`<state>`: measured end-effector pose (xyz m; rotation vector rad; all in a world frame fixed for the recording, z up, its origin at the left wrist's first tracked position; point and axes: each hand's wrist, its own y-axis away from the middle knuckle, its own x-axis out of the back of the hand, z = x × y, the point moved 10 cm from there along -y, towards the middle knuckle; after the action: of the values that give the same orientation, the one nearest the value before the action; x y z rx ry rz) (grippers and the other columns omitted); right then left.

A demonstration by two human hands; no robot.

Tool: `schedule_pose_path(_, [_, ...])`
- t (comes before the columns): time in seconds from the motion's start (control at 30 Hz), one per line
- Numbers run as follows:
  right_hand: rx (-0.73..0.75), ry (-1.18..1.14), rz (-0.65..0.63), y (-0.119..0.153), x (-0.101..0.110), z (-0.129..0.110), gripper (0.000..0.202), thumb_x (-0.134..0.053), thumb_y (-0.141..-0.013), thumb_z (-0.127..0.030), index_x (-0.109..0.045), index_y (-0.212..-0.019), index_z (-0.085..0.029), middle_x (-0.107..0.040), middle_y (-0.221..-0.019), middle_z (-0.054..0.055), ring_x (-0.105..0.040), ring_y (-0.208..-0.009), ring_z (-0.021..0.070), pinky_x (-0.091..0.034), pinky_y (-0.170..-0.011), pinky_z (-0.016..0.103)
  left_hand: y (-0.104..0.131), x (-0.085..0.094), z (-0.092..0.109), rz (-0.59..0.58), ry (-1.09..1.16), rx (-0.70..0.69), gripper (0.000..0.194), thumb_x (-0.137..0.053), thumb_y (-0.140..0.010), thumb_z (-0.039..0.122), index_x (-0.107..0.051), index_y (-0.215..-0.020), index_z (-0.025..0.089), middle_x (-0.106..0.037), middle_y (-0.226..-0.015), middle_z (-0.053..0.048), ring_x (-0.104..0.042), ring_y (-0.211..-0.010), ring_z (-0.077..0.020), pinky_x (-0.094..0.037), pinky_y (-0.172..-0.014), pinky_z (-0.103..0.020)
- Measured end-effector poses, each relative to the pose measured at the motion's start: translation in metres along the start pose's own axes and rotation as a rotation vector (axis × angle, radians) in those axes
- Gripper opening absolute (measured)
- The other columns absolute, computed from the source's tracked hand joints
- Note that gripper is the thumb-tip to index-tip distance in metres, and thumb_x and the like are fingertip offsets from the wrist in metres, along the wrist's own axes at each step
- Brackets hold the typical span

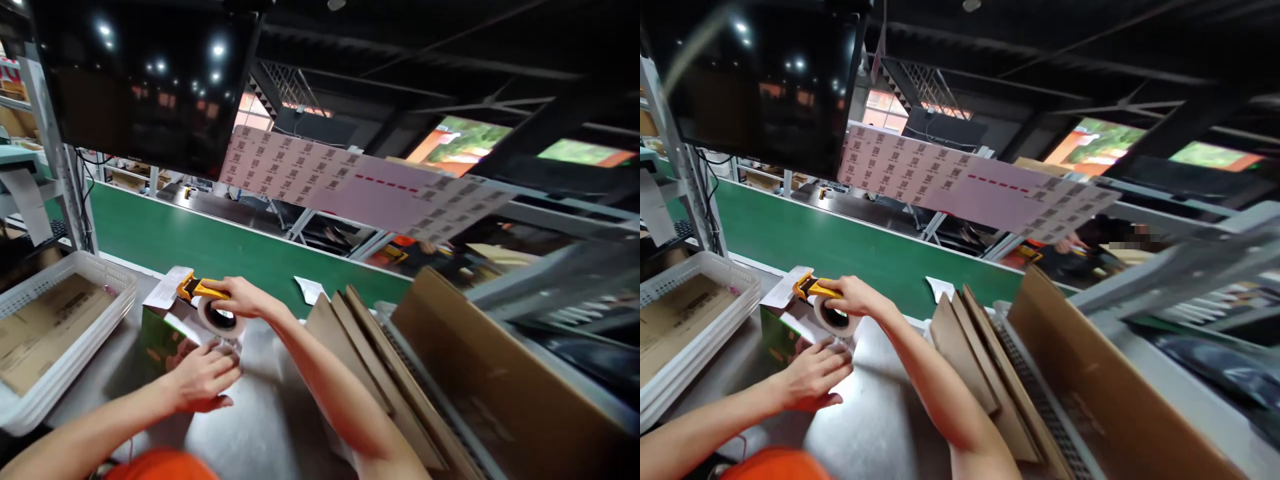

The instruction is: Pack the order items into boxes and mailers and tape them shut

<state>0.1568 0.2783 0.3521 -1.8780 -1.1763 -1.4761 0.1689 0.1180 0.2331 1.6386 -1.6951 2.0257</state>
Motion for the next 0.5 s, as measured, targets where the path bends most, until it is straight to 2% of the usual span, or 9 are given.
schedule_pose_path(0.07, [-0.008, -0.016, -0.033, 0.002, 0.002, -0.003, 0.066, -0.070, -0.096, -0.037, -0.063, -0.161, -0.027, -0.083, -0.117, 0.007, -0.071, -0.091, 0.0230, -0.047, -0.082, 0.028, -0.004, -0.026, 0.006, -0.014, -0.088, 0.001, 0.064, -0.071, -0.098, 0.069, -0.072, -0.140, 0.022, -0.077, -0.138, -0.014, -0.067, -0.129, -0.0293, -0.043, -0.117, -0.042])
schedule_pose_path(0.13, [-0.040, -0.008, -0.067, 0.005, 0.004, -0.005, 0.066, -0.071, -0.094, -0.038, -0.064, -0.159, -0.029, -0.085, -0.113, 0.005, -0.072, -0.088, 0.0221, -0.046, -0.077, 0.027, -0.003, -0.033, -0.001, 0.071, -0.156, 0.058, 0.052, -0.078, -0.095, 0.064, -0.076, -0.131, 0.026, -0.080, -0.131, -0.011, -0.070, -0.119, -0.0268, -0.042, -0.113, -0.039])
schedule_pose_path(0.2, [-0.071, 0.029, -0.074, 0.010, 0.007, -0.009, 0.064, -0.072, -0.093, -0.039, -0.067, -0.157, -0.032, -0.085, -0.107, 0.004, -0.073, -0.085, 0.0221, -0.045, -0.074, 0.026, -0.001, -0.027, -0.009, 0.198, -0.169, 0.099, 0.030, -0.081, -0.097, 0.048, -0.078, -0.118, 0.027, -0.082, -0.121, -0.007, -0.072, -0.109, -0.0236, -0.042, -0.110, -0.038])
schedule_pose_path(0.27, [-0.096, 0.078, -0.056, 0.013, 0.012, -0.015, 0.062, -0.072, -0.094, -0.039, -0.068, -0.155, -0.033, -0.086, -0.108, 0.005, -0.075, -0.088, 0.0235, -0.045, -0.074, 0.027, 0.003, -0.016, -0.014, 0.272, -0.155, 0.111, 0.018, -0.078, -0.097, 0.033, -0.078, -0.114, 0.027, -0.083, -0.117, -0.005, -0.073, -0.107, -0.0222, -0.042, -0.110, -0.039])
schedule_pose_path(0.33, [-0.132, 0.100, -0.052, 0.012, 0.013, -0.021, 0.060, -0.071, -0.094, -0.039, -0.069, -0.154, -0.031, -0.086, -0.112, 0.007, -0.077, -0.094, 0.0254, -0.047, -0.075, 0.028, 0.009, -0.003, -0.018, 0.286, -0.114, 0.088, 0.021, -0.076, -0.093, 0.025, -0.076, -0.113, 0.027, -0.083, -0.116, -0.005, -0.074, -0.109, -0.0220, -0.043, -0.111, -0.040])
schedule_pose_path(0.5, [-0.245, 0.021, -0.058, -0.004, 0.005, -0.034, 0.051, -0.067, -0.094, -0.042, -0.076, -0.143, -0.028, -0.085, -0.116, 0.012, -0.079, -0.099, 0.0289, -0.050, -0.074, 0.030, 0.036, 0.029, -0.028, 0.308, -0.046, -0.001, 0.029, -0.082, -0.087, 0.023, -0.071, -0.112, 0.028, -0.083, -0.109, -0.004, -0.076, -0.108, -0.0233, -0.048, -0.108, -0.040])
